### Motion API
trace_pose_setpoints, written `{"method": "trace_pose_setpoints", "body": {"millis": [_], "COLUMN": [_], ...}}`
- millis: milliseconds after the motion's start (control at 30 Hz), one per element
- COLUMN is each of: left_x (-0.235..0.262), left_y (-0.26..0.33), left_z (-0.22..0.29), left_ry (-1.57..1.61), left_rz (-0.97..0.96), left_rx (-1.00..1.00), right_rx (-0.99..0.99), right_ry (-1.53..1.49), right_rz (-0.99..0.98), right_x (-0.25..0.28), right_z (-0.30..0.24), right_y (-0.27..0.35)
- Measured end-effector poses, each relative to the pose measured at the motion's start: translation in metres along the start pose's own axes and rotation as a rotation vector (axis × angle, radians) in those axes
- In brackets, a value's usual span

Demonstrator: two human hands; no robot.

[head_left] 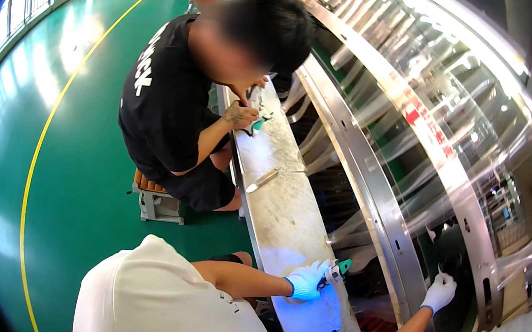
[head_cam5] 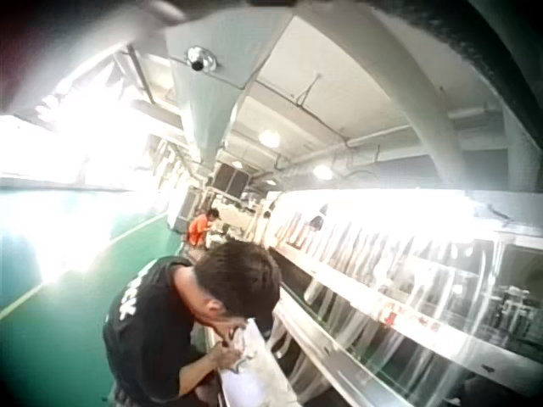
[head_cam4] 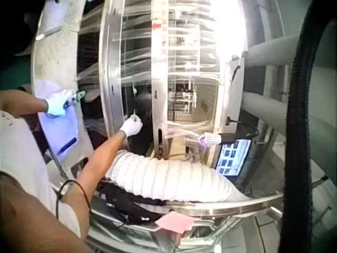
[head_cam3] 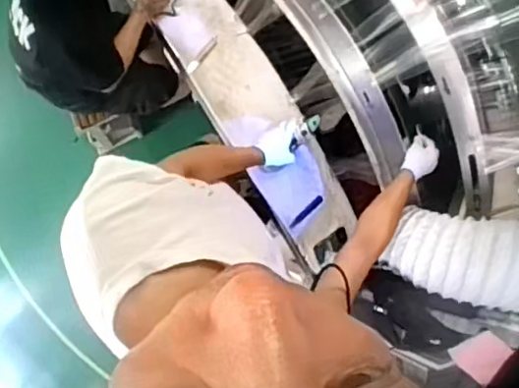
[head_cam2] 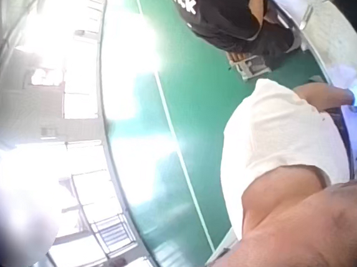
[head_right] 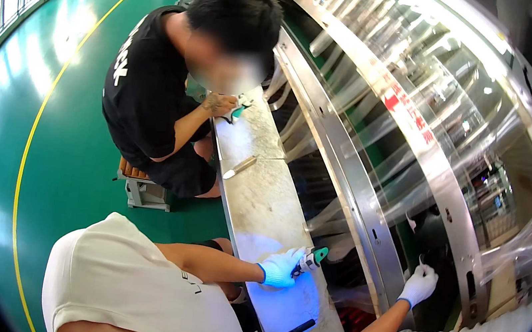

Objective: The person uses a small black tool to scrape and clean the surface of a white and green sneaker. They repeatedly rub the tool along the shoe's upper and sole, rotating the shoe to access different areas. The person works on one shoe at a time, placing it on a workbench and occasionally picking up a second shoe to repeat the process.

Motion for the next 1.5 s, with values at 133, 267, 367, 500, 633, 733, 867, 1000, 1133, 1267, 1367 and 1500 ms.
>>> {"method": "trace_pose_setpoints", "body": {"millis": [133,267,367,500,633,733,867,1000,1133,1267,1367,1500], "left_x": [0.014,0.035,0.061,0.068,0.073,0.086,0.080,0.068,0.065,0.091,0.093,0.068], "left_y": [0.018,0.057,0.082,0.087,0.115,0.141,0.151,0.125,0.106,0.061,0.065,0.089], "left_z": [-0.005,-0.026,-0.019,-0.021,-0.036,-0.047,-0.066,-0.054,0.021,0.104,0.144,0.116], "left_ry": [0.029,0.054,0.071,0.087,0.099,0.178,-0.191,-0.200,-0.303,0.106,-0.006,0.171], "left_rz": [-0.093,-0.114,-0.143,-0.200,-0.112,-0.058,0.082,0.159,-0.095,-0.182,-0.438,-0.307], "left_rx": [-0.084,-0.130,-0.086,-0.121,-0.259,-0.724,-0.705,-0.960,-1.290,-0.688,-0.497,-0.529], "right_rx": [0.083,0.177,0.435,0.586,0.196,0.039,-0.141,-0.178,-0.162,-0.042,-0.237,-0.484], "right_ry": [-0.171,-0.187,-0.163,-0.161,-0.283,-0.261,-0.227,-0.219,-0.280,-0.473,-0.792,-0.911], "right_rz": [0.042,0.113,0.140,-0.028,-0.440,-0.435,-0.378,-0.243,-0.175,-0.079,-0.063,-0.117], "right_x": [0.024,0.093,0.140,0.146,0.100,0.109,0.085,0.077,0.080,0.140,0.181,0.173], "right_z": [-0.015,-0.085,-0.132,-0.175,-0.140,-0.167,-0.154,-0.145,-0.136,-0.156,-0.173,-0.169], "right_y": [0.030,0.131,0.237,0.363,0.475,0.482,0.502,0.513,0.500,0.438,0.412,0.409]}}
Point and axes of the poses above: each hand's wrist, its own y-axis away from the middle knuckle, its own x-axis out of the back of the hand, z = x × y, the point moved 7 cm from there along -y, towards the middle knuckle, and after that the axes turned 5 degrees about z, right-handed, at the moved point
